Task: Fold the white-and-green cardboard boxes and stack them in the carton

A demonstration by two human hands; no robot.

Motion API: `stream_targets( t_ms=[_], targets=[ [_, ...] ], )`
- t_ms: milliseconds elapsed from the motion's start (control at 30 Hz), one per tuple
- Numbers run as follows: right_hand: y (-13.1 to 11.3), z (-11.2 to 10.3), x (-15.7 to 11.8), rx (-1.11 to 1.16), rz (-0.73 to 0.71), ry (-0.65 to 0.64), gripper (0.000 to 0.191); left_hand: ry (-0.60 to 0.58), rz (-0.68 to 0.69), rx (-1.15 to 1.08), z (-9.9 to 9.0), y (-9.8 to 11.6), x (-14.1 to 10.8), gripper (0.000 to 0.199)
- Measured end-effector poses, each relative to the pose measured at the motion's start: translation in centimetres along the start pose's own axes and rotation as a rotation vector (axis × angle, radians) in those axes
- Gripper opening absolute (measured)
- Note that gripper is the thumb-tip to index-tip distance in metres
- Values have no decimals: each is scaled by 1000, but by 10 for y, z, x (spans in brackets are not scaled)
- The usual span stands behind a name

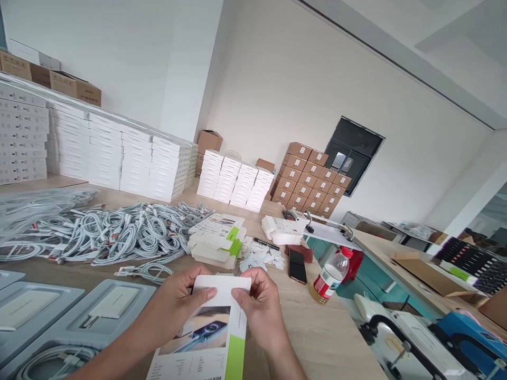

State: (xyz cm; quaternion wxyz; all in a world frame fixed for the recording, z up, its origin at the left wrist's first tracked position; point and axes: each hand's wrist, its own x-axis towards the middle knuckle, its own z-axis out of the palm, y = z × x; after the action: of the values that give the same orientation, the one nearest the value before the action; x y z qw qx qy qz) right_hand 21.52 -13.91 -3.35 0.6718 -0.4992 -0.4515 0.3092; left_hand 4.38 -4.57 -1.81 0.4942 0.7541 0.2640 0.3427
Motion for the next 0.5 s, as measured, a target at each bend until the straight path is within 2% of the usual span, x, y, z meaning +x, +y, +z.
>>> stream_targets(
  t_ms=[133, 200, 267, 300, 400, 467, 500],
  targets=[
    [0, -3, 3, 45, 45, -93, 31, -36, 25, 44, -1, -1, -1, 17],
    [2, -5, 5, 30, 55, -88, 29, -48, 28, 43, -1, -3, 0, 18],
    [3, -6, 6, 32, 61, -66, 29, -57, -7, -59, -1, -4, 1, 18],
    [4, -6, 6, 48, 64, -48, 29, -61, -49, -168, -2, -5, 1, 26],
    [5, -6, 7, 176, 60, 48, 29, -112, -228, -675, -6, -3, 2, 68],
    [5, -7, 9, 277, 39, 137, 30, -236, -302, -945, -8, -3, 2, 79],
    [6, -7, 10, 308, 26, 181, 30, -301, -300, -1008, -8, -3, 1, 84]
  ],
)
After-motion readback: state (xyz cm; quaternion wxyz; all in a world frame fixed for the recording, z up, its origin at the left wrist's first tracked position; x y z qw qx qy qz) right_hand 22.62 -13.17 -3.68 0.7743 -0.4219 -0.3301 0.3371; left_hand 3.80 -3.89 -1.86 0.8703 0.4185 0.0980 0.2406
